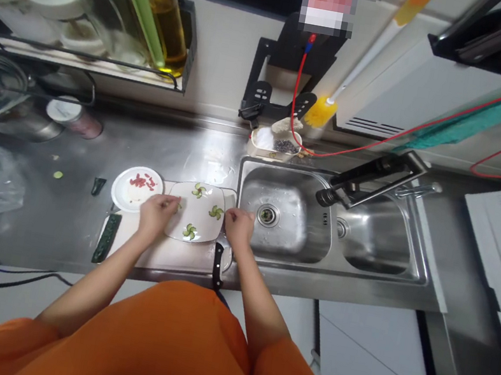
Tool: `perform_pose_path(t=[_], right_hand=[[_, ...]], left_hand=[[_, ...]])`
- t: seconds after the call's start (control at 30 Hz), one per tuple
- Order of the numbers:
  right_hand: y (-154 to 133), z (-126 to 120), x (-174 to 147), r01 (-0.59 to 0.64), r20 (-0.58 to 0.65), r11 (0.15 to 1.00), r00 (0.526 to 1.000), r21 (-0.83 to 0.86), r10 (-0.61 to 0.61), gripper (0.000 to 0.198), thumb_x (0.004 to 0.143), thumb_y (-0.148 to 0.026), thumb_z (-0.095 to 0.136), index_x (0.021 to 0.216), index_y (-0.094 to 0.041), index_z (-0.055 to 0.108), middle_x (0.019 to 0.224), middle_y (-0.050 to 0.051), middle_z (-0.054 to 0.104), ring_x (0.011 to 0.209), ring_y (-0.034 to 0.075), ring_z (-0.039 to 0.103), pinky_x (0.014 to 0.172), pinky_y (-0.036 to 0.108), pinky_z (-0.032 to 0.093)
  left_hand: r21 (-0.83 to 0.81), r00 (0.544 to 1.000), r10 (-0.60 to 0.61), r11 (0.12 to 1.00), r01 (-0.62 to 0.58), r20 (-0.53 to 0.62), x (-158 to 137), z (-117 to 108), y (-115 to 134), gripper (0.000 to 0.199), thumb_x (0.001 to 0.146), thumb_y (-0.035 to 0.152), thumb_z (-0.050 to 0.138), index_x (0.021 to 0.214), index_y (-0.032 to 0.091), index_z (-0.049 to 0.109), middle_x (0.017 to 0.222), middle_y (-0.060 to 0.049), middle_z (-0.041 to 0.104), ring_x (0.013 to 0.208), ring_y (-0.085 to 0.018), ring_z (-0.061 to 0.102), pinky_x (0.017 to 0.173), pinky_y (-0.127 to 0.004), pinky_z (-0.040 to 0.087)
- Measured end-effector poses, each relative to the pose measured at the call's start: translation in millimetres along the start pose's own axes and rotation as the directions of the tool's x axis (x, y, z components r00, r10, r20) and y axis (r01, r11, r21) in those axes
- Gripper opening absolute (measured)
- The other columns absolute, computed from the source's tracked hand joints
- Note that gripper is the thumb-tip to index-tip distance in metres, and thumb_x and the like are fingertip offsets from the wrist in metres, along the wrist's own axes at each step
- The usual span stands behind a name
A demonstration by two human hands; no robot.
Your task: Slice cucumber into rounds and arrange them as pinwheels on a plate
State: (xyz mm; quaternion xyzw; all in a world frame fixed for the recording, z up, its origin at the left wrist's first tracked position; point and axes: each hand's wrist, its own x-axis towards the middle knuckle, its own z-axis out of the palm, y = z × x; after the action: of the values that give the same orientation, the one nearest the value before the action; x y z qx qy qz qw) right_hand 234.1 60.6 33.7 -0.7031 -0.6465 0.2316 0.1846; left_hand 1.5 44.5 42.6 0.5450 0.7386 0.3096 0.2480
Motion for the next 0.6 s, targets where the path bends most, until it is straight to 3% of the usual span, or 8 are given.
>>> perform_pose_path(t=[0.2, 0.37, 0.6], right_hand=[[-7.2, 7.5, -14.1, 0.023, 0.049, 0.999, 0.998, 0.046, -0.026, 0.016, 0.08, -0.021, 0.055, 0.075, -0.02, 0.071, 0.078, 0.001, 0.071, 0.076, 0.015, 0.06, 0.084, 0.029, 0.033], [-12.8, 14.3, -21.2, 0.005, 0.063, 0.997, 0.998, 0.077, -0.01, 0.016, 0.081, -0.023, 0.057, 0.077, -0.021, 0.072, 0.082, 0.002, 0.073, 0.079, 0.016, 0.062, 0.084, 0.029, 0.035], [-10.0, 18.9, -17.1, -0.068, 0.037, 0.996, 0.997, 0.055, 0.066, 0.017, 0.082, -0.026, 0.056, 0.078, -0.021, 0.072, 0.082, 0.002, 0.073, 0.078, 0.016, 0.062, 0.082, 0.028, 0.036]], left_hand=[[-0.109, 0.987, 0.064, 0.993, -0.049, 0.146, -19.1, 45.1, 34.7, 0.013, 0.079, 0.027, 0.062, 0.076, 0.02, 0.072, 0.079, -0.002, 0.071, 0.074, -0.016, 0.061, 0.077, -0.03, 0.047], [-0.109, 0.984, 0.051, 0.994, -0.032, 0.171, -25.2, 63.6, 36.9, 0.013, 0.079, 0.026, 0.062, 0.077, 0.019, 0.072, 0.081, -0.003, 0.071, 0.075, -0.016, 0.061, 0.076, -0.03, 0.047], [-0.044, 0.977, 0.103, 0.994, -0.097, 0.188, -25.9, 79.0, 36.2, 0.013, 0.079, 0.025, 0.061, 0.079, 0.019, 0.072, 0.079, -0.005, 0.07, 0.081, -0.018, 0.06, 0.081, -0.033, 0.044]])
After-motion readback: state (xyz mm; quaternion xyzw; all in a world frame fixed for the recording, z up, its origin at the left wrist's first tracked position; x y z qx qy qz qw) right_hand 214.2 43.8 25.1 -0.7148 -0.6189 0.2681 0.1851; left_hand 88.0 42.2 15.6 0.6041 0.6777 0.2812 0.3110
